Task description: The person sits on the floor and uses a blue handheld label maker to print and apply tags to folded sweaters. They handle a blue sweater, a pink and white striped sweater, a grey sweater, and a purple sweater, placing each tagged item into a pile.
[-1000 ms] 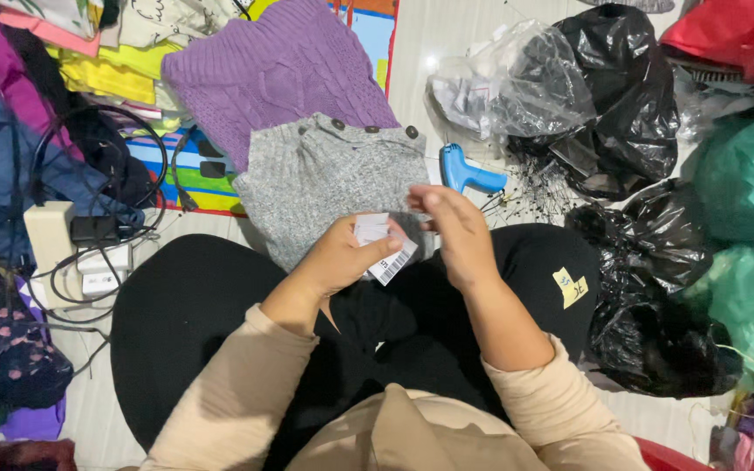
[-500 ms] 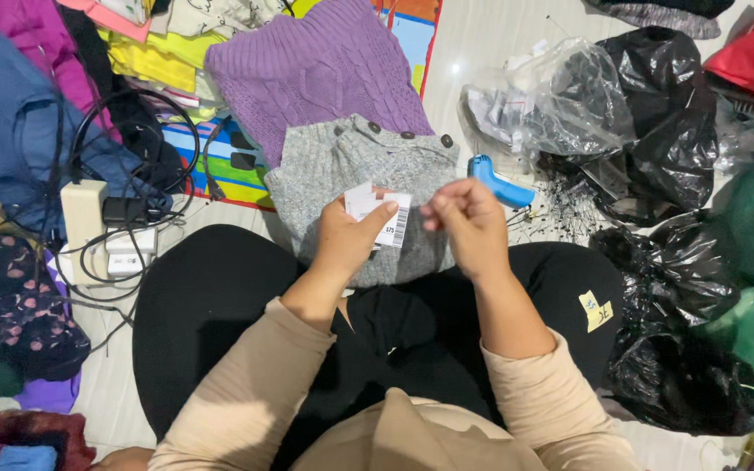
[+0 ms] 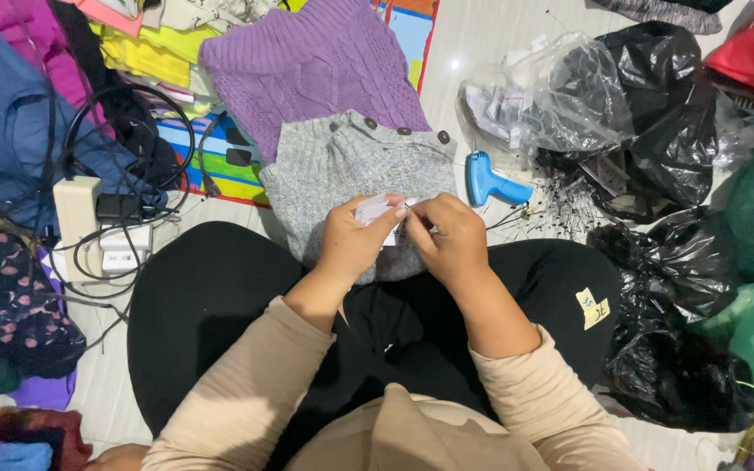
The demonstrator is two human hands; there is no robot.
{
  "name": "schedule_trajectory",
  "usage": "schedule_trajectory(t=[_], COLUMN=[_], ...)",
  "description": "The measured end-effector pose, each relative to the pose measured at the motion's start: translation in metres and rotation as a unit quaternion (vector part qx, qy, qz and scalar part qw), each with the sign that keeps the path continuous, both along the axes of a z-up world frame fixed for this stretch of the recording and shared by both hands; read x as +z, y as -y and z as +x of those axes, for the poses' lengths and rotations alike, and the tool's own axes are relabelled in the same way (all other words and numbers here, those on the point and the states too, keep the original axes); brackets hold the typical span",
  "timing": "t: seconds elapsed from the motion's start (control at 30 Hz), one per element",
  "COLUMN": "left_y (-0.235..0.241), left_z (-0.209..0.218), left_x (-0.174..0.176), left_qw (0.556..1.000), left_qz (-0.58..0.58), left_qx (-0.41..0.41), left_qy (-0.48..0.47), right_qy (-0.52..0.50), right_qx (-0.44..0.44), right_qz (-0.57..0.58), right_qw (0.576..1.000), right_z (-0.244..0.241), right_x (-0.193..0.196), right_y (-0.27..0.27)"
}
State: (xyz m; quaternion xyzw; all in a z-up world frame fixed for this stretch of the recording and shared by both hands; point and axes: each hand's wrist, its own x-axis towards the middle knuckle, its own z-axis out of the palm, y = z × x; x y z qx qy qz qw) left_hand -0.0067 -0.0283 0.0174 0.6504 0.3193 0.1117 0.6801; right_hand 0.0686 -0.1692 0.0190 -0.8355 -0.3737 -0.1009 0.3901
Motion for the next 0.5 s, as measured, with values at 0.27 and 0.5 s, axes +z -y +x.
schedule_trajectory(t=[0.27, 0.5], left_y=[0.006, -0.001], left_z=[-0.004, -0.007], left_x=[-0.01, -0.004], left_qw=[0.999, 0.997], left_qz=[0.036, 0.046], left_qx=[-0.01, -0.049], left_qy=[0.031, 0.045], right_qy=[-0.037, -0.1], right_qx=[0.017, 0.015], right_qz=[0.007, 0.003], right_qw=[0.999, 0.995], right_z=[-0.002, -0.002], right_x=[0.003, 0.014], right_y=[0.001, 0.001])
